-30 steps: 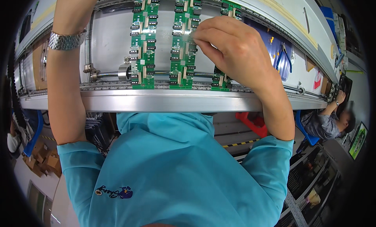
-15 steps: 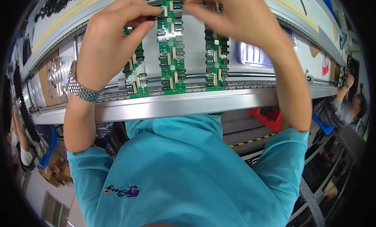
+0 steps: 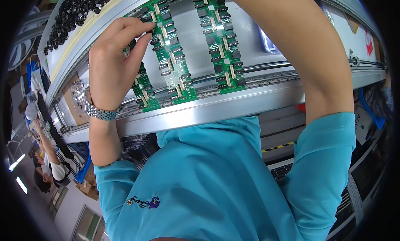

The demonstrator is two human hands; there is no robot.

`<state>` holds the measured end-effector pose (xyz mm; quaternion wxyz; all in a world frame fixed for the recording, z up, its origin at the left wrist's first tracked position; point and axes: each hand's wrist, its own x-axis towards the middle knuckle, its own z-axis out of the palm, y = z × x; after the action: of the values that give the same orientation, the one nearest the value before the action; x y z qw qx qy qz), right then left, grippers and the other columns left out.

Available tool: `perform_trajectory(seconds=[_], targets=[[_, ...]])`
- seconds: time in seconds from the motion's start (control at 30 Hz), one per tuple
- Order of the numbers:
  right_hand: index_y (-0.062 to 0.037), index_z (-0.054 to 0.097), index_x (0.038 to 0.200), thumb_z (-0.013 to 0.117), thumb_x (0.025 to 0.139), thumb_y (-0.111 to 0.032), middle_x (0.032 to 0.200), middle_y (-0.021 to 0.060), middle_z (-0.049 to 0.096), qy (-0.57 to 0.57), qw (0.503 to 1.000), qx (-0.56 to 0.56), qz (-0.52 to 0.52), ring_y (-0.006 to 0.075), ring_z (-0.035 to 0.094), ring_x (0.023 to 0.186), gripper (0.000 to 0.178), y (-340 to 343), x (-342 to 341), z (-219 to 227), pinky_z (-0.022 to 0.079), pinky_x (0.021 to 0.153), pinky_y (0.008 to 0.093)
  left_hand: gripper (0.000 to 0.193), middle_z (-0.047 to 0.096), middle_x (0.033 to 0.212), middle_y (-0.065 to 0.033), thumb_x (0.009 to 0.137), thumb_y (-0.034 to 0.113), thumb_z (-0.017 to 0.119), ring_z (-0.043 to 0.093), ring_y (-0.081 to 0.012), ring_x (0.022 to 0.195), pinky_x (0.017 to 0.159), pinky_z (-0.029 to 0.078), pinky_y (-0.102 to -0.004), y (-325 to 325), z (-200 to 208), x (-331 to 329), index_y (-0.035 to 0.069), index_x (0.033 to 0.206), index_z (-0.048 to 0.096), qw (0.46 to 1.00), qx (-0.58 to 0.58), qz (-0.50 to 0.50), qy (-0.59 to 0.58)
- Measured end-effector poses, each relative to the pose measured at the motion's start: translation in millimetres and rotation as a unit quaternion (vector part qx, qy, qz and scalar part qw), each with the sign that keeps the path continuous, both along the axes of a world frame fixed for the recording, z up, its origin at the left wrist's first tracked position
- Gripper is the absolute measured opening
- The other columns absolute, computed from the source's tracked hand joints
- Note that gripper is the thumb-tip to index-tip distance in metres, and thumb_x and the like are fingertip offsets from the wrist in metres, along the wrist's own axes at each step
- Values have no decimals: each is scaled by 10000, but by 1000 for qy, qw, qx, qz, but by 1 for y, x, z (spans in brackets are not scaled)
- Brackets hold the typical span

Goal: Assembling electronic components onto printed circuit boards on a factory production line.

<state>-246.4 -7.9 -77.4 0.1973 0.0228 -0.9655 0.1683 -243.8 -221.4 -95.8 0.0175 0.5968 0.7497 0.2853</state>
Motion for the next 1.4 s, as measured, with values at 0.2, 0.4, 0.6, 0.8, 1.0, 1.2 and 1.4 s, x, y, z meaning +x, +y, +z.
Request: perform_trajectory(seconds=[0.2,0.4,0.6,0.8,1.0,1.2,1.4], targets=[[46,744,1025,673,856,-77,988,176,769,-21,999,-25,-29,323,727,817,221,4,10,1,605,792,408,202,705,1011,-35,845,-25,744,581,-159,704,621,472,-268,-2,3,0,24,1039,774,999,-23,-9,20],[31,739,1000,676,857,-74,941,156,764,-44,998,-27,-38,300,720,793,188,7,18,1,606,779,393,166,681,967,-39,838,-23,730,588,-194,722,664,495,-306,-1,3,2,26,992,769,999,-23,-6,26],[22,728,971,670,858,-83,892,139,753,-104,992,-32,-58,281,707,771,165,13,28,11,603,766,385,117,654,912,-48,827,-14,721,608,-231,751,712,522,-340,3,4,0,26,930,760,999,-6,-12,32],[14,730,962,652,857,-95,874,127,747,-59,997,-42,-19,291,683,734,171,17,24,3,576,732,387,133,686,967,-45,847,10,747,593,-174,701,650,491,-293,-3,7,-6,-1,979,760,997,5,-27,65],[22,748,926,645,859,-89,926,120,754,-131,989,-60,13,342,679,753,166,34,11,-20,569,745,404,62,666,908,-66,825,48,736,621,-236,750,713,527,-340,-6,9,-21,21,878,754,997,54,50,8],[20,760,923,679,890,-134,896,113,741,35,997,-47,40,254,655,729,176,28,16,-18,561,728,340,95,690,911,-67,848,75,727,643,-226,754,711,532,-332,-6,5,-51,17,915,764,987,70,143,-1],[-3,773,1037,729,928,-156,937,81,756,-77,996,-30,-27,165,674,773,194,30,36,-6,570,741,290,143,712,951,-70,878,115,731,668,-219,759,702,542,-325,24,12,-71,16,974,769,985,87,129,81]])
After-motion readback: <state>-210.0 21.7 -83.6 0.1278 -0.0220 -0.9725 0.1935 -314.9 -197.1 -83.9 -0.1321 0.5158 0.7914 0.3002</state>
